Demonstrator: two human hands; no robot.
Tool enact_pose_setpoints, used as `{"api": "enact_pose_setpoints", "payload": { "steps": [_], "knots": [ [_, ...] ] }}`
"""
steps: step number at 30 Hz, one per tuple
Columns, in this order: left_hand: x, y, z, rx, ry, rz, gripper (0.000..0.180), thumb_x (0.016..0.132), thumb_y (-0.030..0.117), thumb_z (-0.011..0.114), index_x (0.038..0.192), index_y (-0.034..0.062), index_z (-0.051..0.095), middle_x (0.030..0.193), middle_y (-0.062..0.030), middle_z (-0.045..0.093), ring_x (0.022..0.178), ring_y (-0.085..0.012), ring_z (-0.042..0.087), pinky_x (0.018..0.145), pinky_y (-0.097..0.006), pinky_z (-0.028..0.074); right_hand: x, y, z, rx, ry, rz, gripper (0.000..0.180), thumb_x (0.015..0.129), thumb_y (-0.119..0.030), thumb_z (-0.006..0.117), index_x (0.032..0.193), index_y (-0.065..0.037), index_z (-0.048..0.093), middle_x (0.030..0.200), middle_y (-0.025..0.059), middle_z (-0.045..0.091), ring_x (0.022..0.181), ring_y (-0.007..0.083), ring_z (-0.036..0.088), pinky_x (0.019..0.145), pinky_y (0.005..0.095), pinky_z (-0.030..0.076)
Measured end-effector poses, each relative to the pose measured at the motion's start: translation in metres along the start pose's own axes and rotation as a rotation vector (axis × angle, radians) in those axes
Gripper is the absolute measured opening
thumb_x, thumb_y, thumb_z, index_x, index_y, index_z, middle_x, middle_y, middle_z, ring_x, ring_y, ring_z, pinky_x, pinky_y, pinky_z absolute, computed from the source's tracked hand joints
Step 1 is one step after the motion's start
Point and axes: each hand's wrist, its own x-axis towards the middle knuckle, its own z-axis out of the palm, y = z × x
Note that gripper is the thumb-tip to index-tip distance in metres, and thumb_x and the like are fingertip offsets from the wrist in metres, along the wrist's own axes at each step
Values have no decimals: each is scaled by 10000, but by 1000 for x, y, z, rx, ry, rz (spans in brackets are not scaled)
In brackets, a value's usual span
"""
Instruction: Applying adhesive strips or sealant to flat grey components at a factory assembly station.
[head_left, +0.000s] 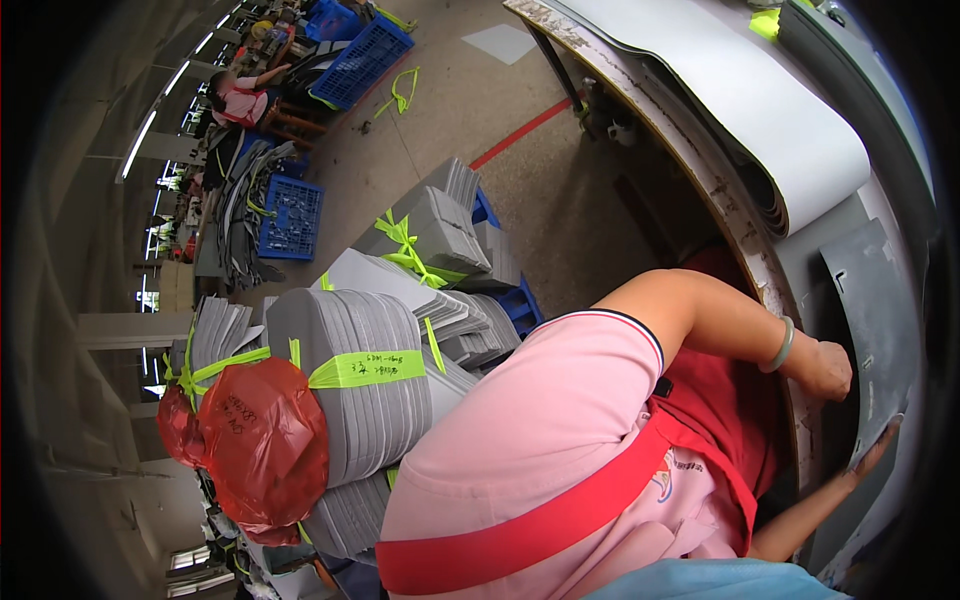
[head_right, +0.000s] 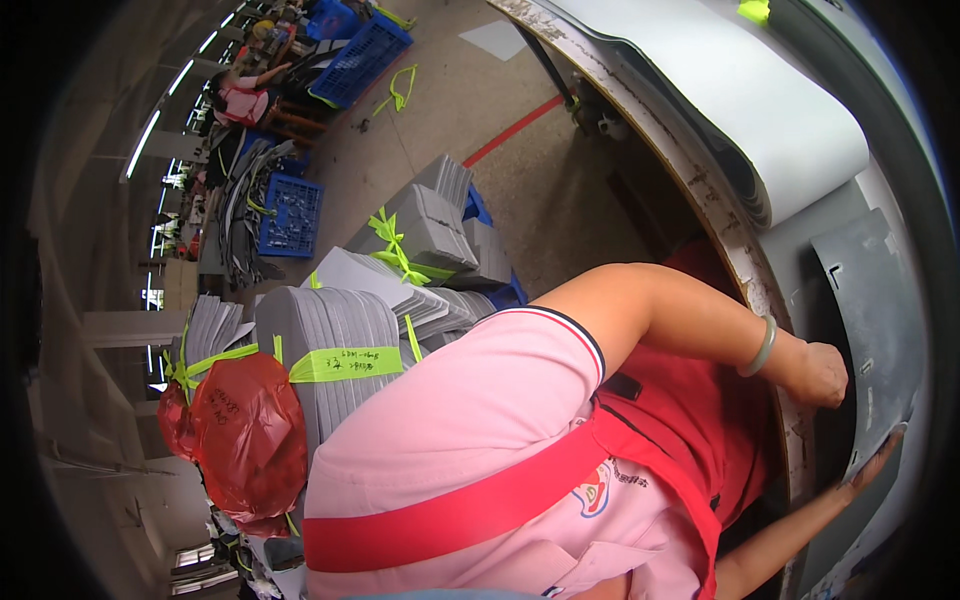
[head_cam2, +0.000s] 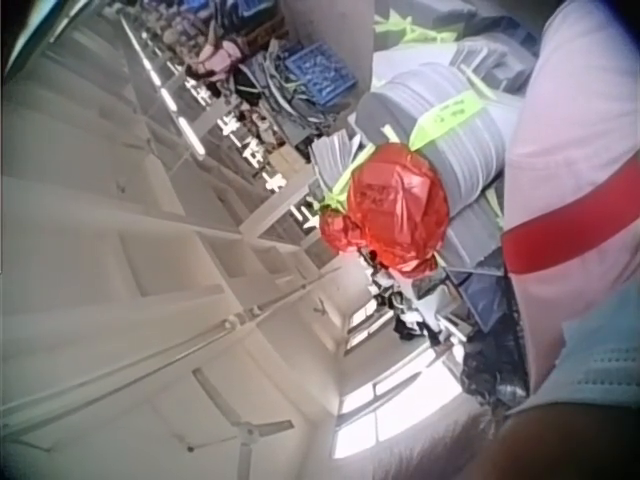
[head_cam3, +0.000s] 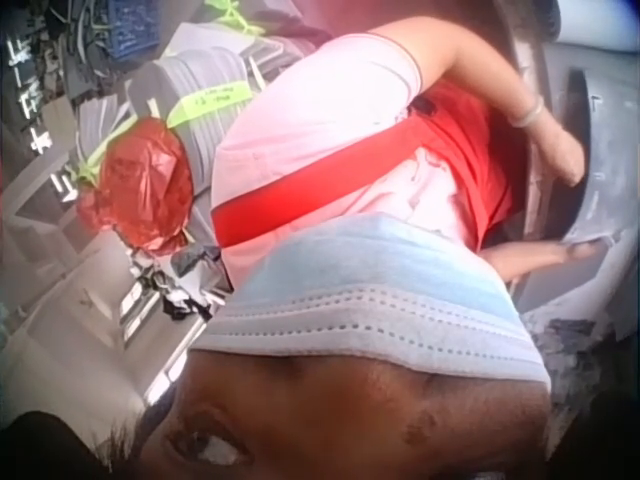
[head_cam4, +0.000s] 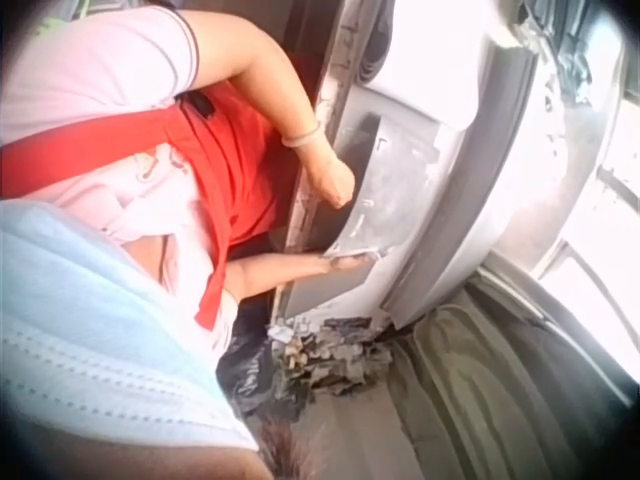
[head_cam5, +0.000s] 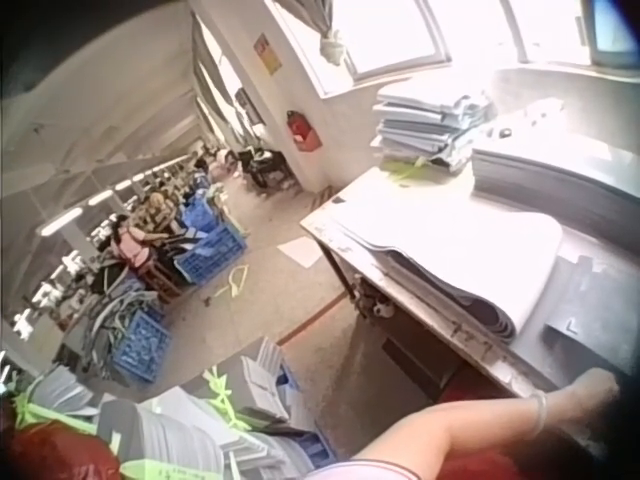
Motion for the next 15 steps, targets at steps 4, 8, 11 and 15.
{"api": "enact_pose_setpoints", "payload": {
  "steps": [4,8,11,15],
  "knots": [
    [29,28,-10,-126,-45,66,193,778,257,755,848,79,774,878,-125,754,878,-351,730,733,-459,584,55,-31,-152,744,-1040,447,669,1095,-452,456,1578,-4,344,1616,93,353,1482,232,318,1246,373,180],
    [3,3,-16,-73,-96,-63,210,778,261,757,852,66,775,876,-128,755,879,-350,731,736,-455,586,69,12,-74,272,-601,187,682,1093,-459,457,1584,-2,330,1622,94,344,1488,230,310,1246,369,176],
    [14,18,-13,-91,-102,-8,181,791,223,723,852,60,773,868,-139,753,878,-351,734,733,-458,589,51,-6,-95,256,-565,170,690,1093,-465,457,1586,-2,323,1624,93,342,1490,229,305,1246,367,172],
    [-3,9,-9,48,-76,16,152,815,162,665,857,63,773,893,-141,757,880,-353,737,725,-459,599,27,8,-33,-145,-102,-71,695,1089,-474,463,1584,-3,329,1618,89,352,1486,229,309,1244,365,171]
  ]
}}
